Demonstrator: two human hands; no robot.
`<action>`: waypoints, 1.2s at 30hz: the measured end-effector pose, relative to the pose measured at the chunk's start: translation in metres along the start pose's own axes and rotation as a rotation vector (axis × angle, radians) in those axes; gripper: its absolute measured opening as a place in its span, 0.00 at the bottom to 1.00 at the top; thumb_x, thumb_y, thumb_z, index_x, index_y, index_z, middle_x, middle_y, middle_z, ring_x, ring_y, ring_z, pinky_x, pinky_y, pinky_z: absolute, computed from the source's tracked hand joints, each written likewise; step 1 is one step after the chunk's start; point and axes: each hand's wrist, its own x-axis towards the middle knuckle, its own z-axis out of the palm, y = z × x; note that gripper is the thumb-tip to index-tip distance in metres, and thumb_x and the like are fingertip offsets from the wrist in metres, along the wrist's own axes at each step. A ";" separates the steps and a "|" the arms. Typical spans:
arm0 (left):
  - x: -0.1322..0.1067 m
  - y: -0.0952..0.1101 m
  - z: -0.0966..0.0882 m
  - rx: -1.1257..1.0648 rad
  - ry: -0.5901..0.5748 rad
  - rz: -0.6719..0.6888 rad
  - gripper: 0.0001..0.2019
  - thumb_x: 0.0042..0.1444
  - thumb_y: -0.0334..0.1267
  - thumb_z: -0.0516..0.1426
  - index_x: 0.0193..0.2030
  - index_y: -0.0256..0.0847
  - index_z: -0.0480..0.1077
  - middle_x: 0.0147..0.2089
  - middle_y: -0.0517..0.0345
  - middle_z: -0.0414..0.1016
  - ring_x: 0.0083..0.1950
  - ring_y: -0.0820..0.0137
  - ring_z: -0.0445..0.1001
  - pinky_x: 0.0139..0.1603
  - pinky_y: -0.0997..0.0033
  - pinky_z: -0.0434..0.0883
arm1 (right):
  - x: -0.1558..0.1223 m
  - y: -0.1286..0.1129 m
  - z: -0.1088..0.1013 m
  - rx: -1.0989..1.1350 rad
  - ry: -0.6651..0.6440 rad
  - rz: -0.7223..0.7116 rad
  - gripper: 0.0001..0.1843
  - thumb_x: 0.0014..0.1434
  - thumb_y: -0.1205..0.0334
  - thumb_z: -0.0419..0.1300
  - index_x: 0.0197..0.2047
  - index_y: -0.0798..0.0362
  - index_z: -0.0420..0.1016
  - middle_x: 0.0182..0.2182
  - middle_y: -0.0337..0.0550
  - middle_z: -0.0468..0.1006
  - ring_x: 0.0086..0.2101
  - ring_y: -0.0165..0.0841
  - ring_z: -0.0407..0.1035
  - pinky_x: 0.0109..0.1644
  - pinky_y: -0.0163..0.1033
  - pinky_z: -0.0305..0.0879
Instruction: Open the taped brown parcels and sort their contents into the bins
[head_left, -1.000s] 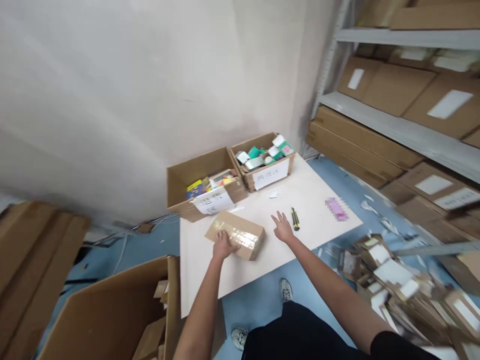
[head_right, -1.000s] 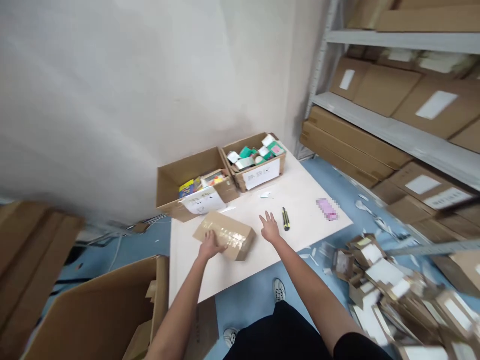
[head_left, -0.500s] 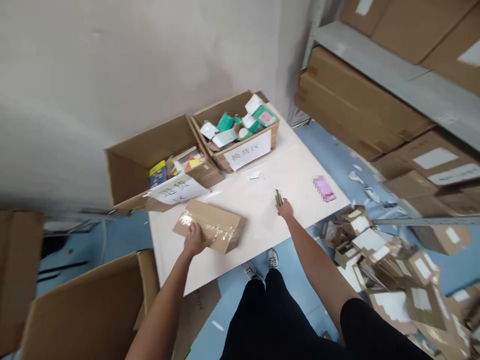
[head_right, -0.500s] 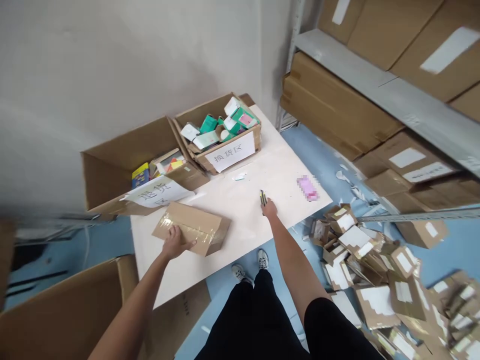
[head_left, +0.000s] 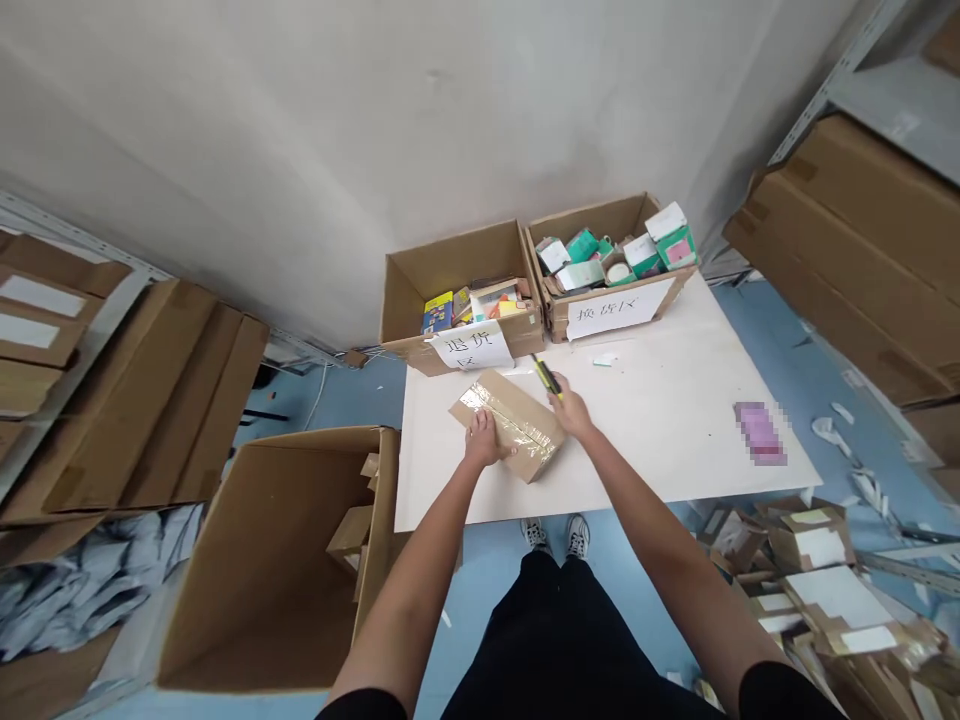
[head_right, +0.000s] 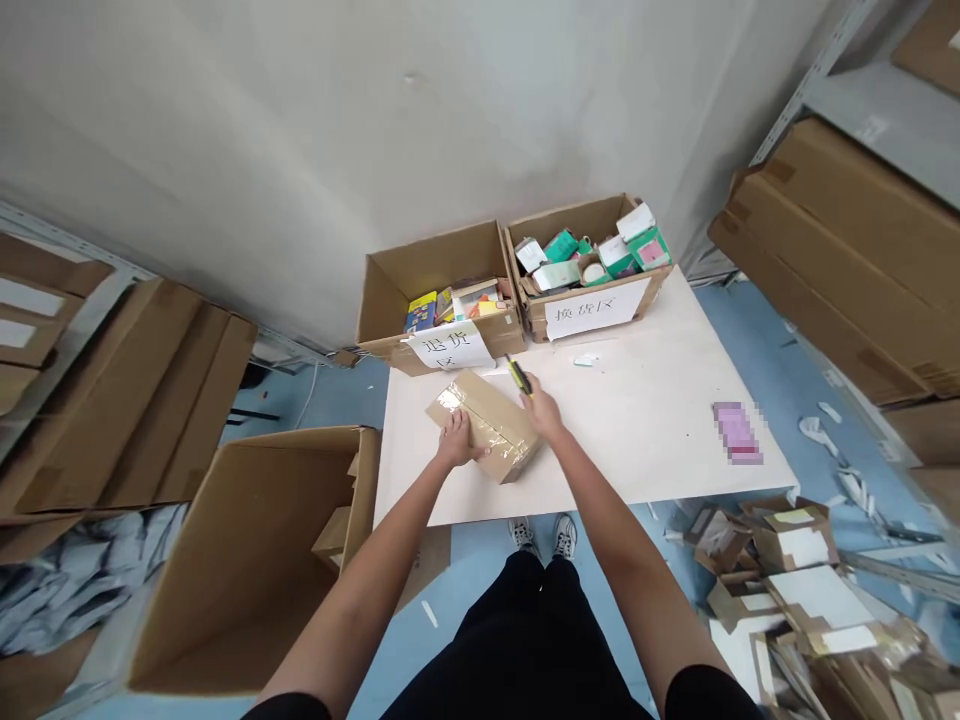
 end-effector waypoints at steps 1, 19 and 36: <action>-0.001 -0.002 0.003 -0.041 0.040 0.021 0.67 0.46 0.63 0.69 0.81 0.36 0.35 0.83 0.37 0.25 0.83 0.46 0.27 0.80 0.44 0.41 | 0.005 -0.027 0.013 -0.030 -0.038 -0.072 0.31 0.68 0.55 0.56 0.72 0.51 0.58 0.47 0.49 0.84 0.39 0.40 0.78 0.46 0.41 0.73; -0.008 -0.018 0.037 -0.353 0.313 0.251 0.60 0.43 0.57 0.73 0.78 0.37 0.50 0.83 0.38 0.37 0.83 0.49 0.33 0.81 0.49 0.40 | -0.032 -0.122 0.048 -0.794 -0.505 -0.037 0.34 0.67 0.63 0.54 0.76 0.48 0.58 0.52 0.51 0.82 0.50 0.47 0.77 0.51 0.44 0.68; -0.010 -0.014 0.017 -0.123 0.218 0.296 0.62 0.47 0.71 0.63 0.80 0.35 0.46 0.83 0.42 0.34 0.83 0.52 0.30 0.81 0.53 0.38 | -0.193 -0.070 -0.041 -1.086 -0.679 0.331 0.23 0.53 0.70 0.64 0.52 0.48 0.78 0.44 0.55 0.84 0.46 0.51 0.80 0.45 0.45 0.70</action>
